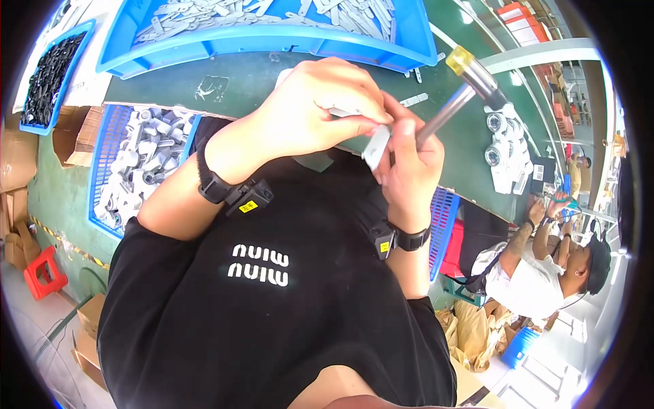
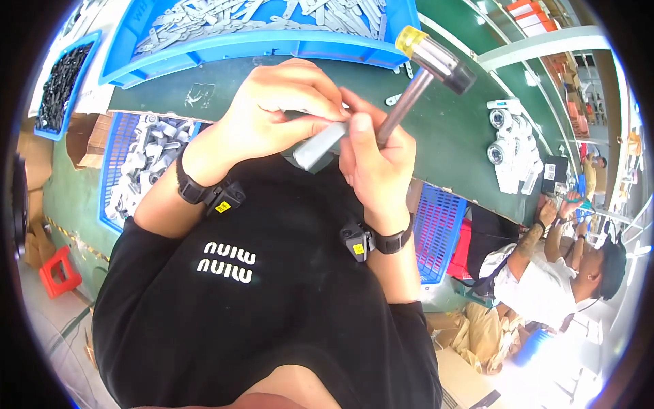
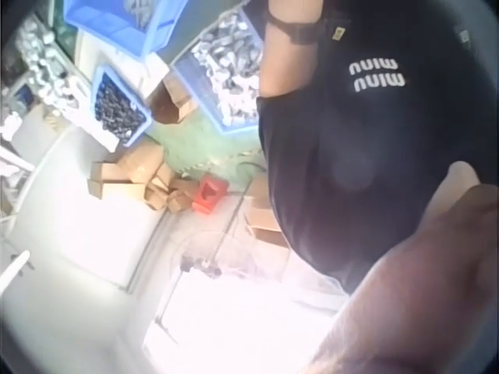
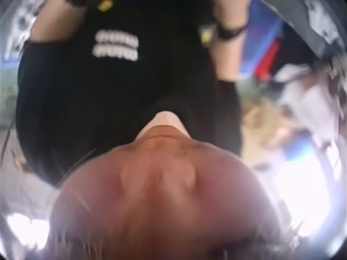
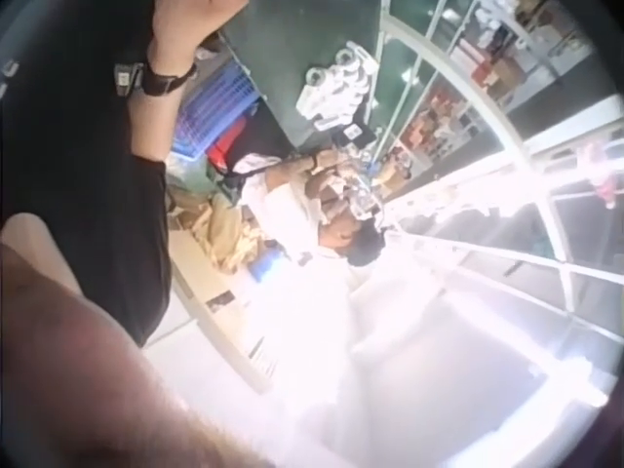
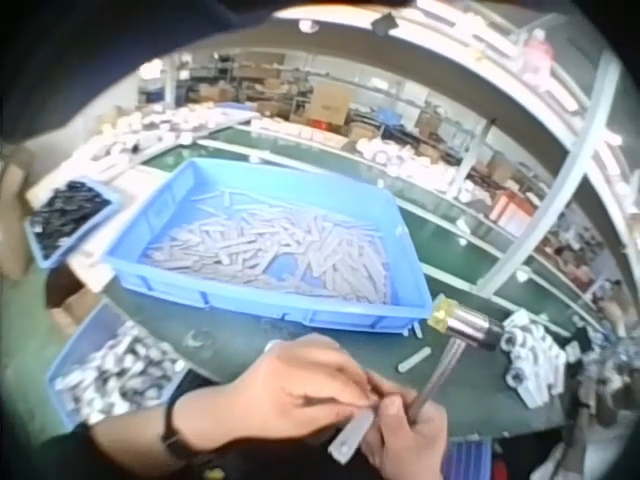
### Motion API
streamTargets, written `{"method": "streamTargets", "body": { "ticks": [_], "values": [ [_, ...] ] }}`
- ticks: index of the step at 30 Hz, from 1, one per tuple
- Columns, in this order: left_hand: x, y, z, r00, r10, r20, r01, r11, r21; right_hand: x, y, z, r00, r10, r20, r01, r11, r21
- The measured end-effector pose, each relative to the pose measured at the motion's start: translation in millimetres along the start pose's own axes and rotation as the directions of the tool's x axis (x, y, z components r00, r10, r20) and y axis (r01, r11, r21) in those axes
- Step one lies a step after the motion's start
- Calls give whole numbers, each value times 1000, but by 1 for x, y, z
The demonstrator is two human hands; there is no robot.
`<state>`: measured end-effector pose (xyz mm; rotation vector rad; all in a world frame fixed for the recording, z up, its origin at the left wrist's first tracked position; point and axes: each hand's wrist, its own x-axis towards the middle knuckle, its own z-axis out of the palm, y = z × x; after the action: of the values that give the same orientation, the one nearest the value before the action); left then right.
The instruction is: Assembling plastic components using a small hammer to tap parts together at a factory workbench.
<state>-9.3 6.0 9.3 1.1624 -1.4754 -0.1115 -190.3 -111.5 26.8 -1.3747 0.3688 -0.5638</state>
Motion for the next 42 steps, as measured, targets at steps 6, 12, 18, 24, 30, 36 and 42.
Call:
{"method": "streamTargets", "body": {
  "ticks": [6, 12, 18, 24, 30, 36, 42],
  "values": [
    [-12, 2, 2, 994, -81, -78, 91, 987, 136, 8, 10, -13, 993, 115, 9, -116, 991, 65],
    [-17, -15, -11, 992, -103, -67, 121, 914, 388, 18, 17, -18, 979, 140, -151, -139, 990, 17],
    [-29, -32, -12, 967, -253, 16, 198, 796, 572, 30, 33, -35, 965, 113, -237, -174, 952, -253],
    [-34, -42, -9, 966, -259, 22, 206, 811, 547, 38, 40, -26, 961, 126, -245, -205, 922, -328],
    [-35, -49, -7, 982, -185, -31, 179, 874, 451, 43, 38, -32, 967, 162, -197, -233, 877, -421],
    [-40, -56, -8, 994, -101, -37, 108, 916, 386, 47, 42, -30, 977, 97, -192, -190, 804, -564],
    [-40, -55, -5, 993, -107, -49, 117, 910, 397, 43, 44, -31, 979, 48, -197, -156, 798, -583]
  ]
}}
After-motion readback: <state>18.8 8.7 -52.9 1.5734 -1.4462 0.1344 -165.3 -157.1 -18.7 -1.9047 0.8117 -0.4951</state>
